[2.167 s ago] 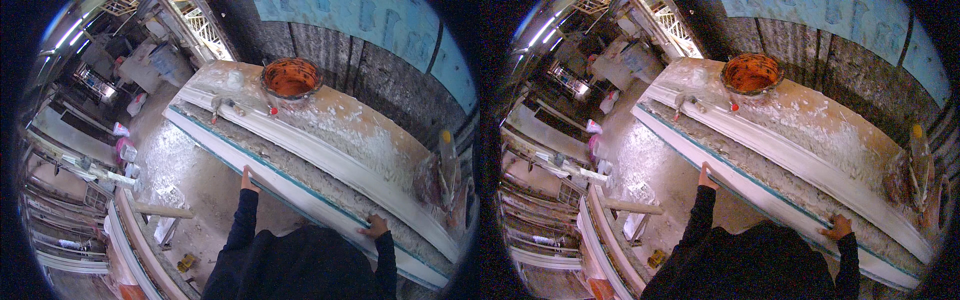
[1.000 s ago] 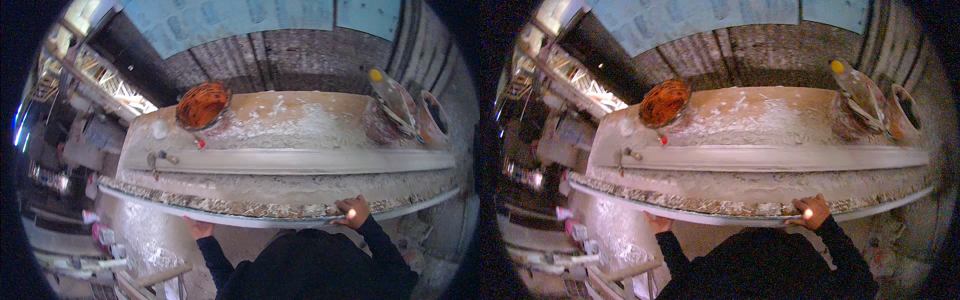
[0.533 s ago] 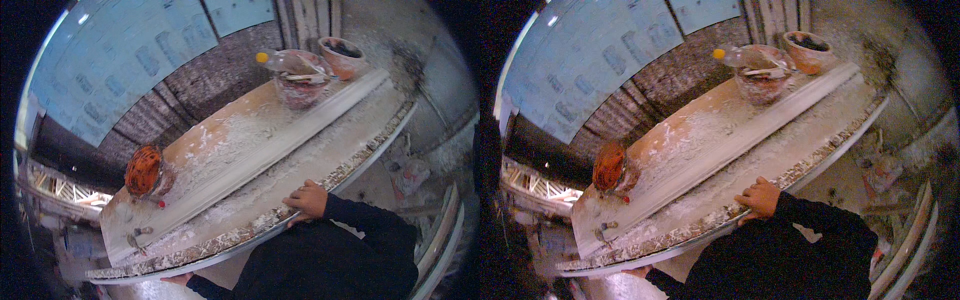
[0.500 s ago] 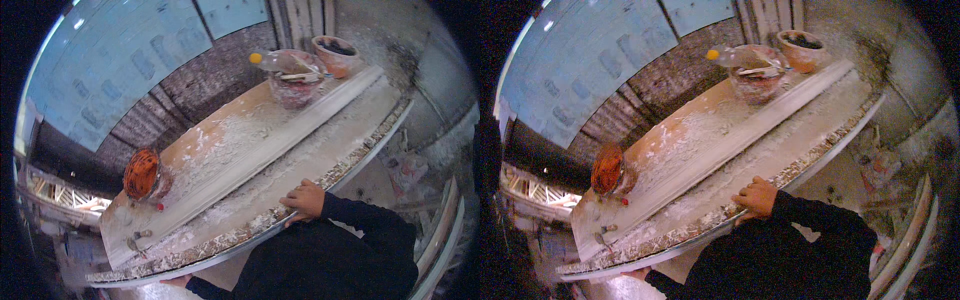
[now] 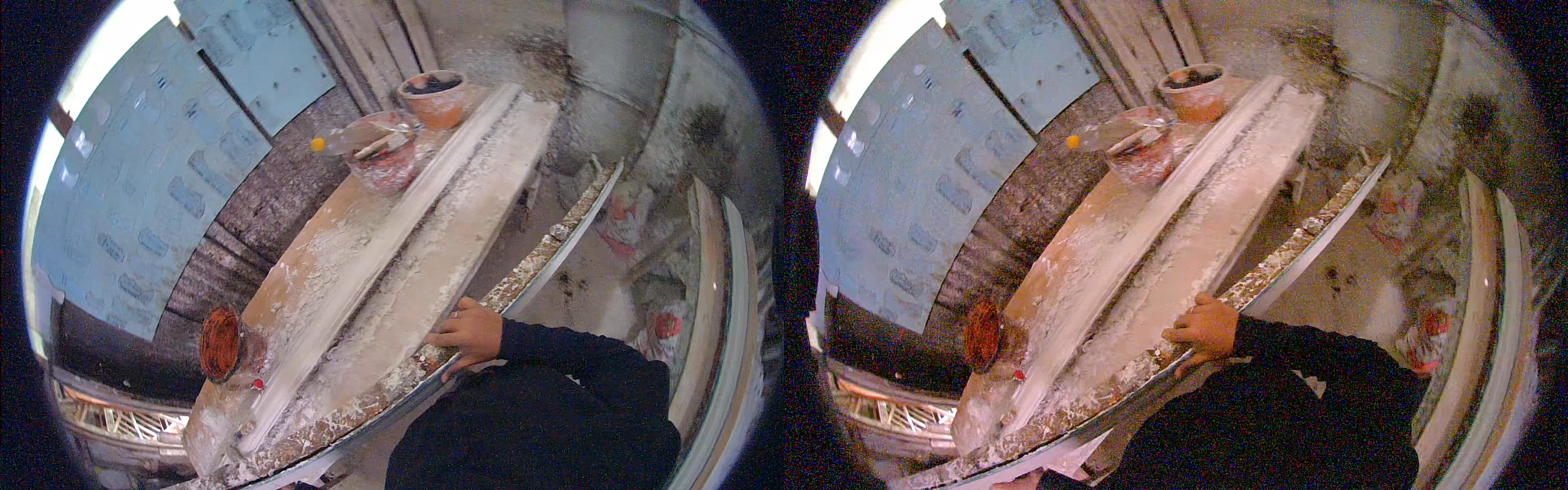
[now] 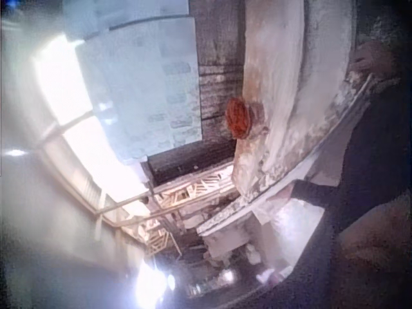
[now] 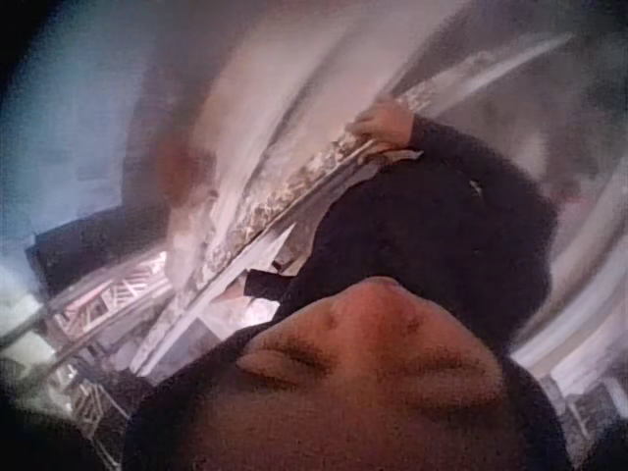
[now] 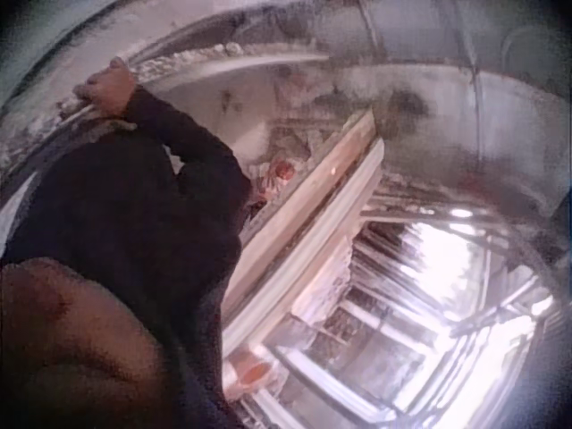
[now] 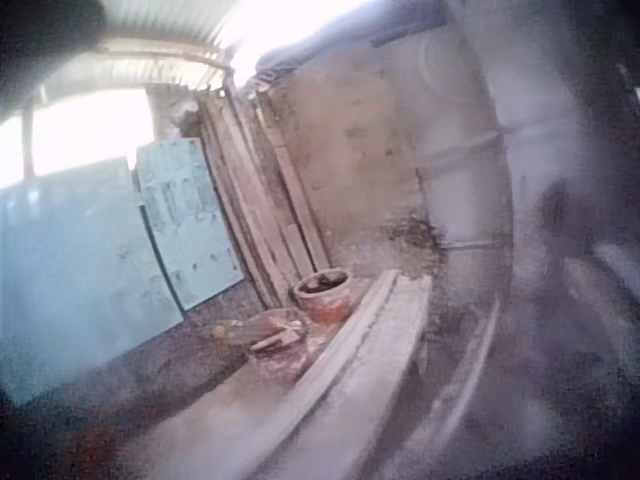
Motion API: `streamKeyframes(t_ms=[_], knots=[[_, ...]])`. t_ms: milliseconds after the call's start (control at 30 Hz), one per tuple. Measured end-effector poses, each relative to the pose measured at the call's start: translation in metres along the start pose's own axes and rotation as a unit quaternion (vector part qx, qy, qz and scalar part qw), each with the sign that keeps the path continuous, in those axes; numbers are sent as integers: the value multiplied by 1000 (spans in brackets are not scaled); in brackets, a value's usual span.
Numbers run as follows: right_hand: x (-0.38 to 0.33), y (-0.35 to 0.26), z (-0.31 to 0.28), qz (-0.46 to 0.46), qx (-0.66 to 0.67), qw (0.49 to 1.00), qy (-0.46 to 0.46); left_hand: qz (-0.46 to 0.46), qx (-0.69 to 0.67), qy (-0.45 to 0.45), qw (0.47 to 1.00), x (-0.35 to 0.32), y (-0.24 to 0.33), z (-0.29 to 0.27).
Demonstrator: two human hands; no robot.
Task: The person applies a white paste to the edges of a long white molding using a putty knife and a scraper. They smooth the paste along the seams, then lift and reposition the molding on the workbench.
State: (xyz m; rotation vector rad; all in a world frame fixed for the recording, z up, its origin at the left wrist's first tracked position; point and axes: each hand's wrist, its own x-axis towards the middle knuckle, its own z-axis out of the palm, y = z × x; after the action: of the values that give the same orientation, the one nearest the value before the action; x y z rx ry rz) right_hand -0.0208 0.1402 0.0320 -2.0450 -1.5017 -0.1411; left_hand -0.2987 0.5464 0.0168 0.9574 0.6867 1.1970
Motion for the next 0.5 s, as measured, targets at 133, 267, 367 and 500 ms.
streamKeyframes(t_ms=[133,267,367,500], knots=[[-11,-4,-15,30,18,999,28,-76,4,-65,995,-25,-29,51],[-21,2,-25,39,31,997,66,-165,-3,-136,977,-57,-76,104],[-26,-13,-11,52,22,994,93,-229,9,-192,954,-70,-97,132],[-29,-8,-5,81,60,994,50,-294,39,-228,928,-92,-125,163]])
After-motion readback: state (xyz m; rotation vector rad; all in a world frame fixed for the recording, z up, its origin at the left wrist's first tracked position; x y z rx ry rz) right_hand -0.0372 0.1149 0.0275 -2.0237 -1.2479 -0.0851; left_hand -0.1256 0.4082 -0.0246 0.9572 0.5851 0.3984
